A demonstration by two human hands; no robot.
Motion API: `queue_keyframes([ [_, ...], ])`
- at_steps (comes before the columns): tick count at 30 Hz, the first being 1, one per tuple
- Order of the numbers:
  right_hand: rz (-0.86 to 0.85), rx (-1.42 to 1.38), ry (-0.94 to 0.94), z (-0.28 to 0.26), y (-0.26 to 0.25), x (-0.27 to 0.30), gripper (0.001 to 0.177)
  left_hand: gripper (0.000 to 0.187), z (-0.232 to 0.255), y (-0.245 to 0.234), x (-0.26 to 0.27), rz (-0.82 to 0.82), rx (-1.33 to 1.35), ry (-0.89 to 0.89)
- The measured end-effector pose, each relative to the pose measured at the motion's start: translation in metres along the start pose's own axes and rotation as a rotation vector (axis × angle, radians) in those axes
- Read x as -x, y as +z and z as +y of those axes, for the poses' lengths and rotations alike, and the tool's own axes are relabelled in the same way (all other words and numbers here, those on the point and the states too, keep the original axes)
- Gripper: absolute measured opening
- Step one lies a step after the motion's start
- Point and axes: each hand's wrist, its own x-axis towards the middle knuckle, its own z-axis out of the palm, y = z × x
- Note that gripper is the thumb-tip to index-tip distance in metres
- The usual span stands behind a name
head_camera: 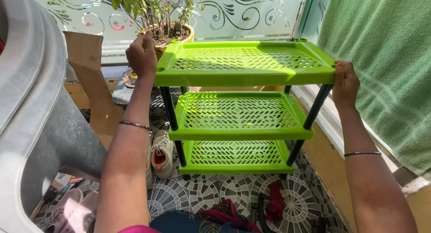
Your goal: The person assembles a three-tier green plastic plant stand by inserting black vertical poles into the shelves and attaching two black handles to the top tier.
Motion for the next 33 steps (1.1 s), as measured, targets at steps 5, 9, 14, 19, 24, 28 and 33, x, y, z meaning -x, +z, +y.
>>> queue_keyframes([
  [5, -0.232, -0.086, 0.415, 0.026, 0.015, 0.085, 0.059, 0.067, -0.071, 0.026, 0.123, 0.12, 0.318, 0.007],
  [9, -0.36, 0.145, 0.39, 0.042, 0.03, 0.18, 0.093, 0.096, -0.129, 0.05, 0.227, -0.322, -0.106, -0.262],
  [14, -0.41, 0.296, 0.433, 0.043, 0.038, 0.218, 0.111, 0.09, -0.163, 0.064, 0.268, -0.29, -0.18, -0.288],
  [19, -0.506, 0.335, 0.593, 0.031, 0.044, 0.213, 0.122, 0.092, -0.182, 0.073, 0.262, -0.357, -0.104, -0.256],
  [24, -0.585, 0.317, 0.473, 0.041, 0.04, 0.194, 0.122, 0.094, -0.174, 0.084, 0.266, -0.285, -0.146, -0.192],
  [28, -0.585, 0.305, 0.428, 0.051, 0.033, 0.216, 0.122, 0.095, -0.164, 0.083, 0.293, -0.187, -0.096, -0.186],
  [33, -1.02, 0.54, 0.446, 0.031, -0.021, 0.337, 0.097, 0.104, -0.154, 0.101, 0.418, -0.104, -0.12, -0.329],
])
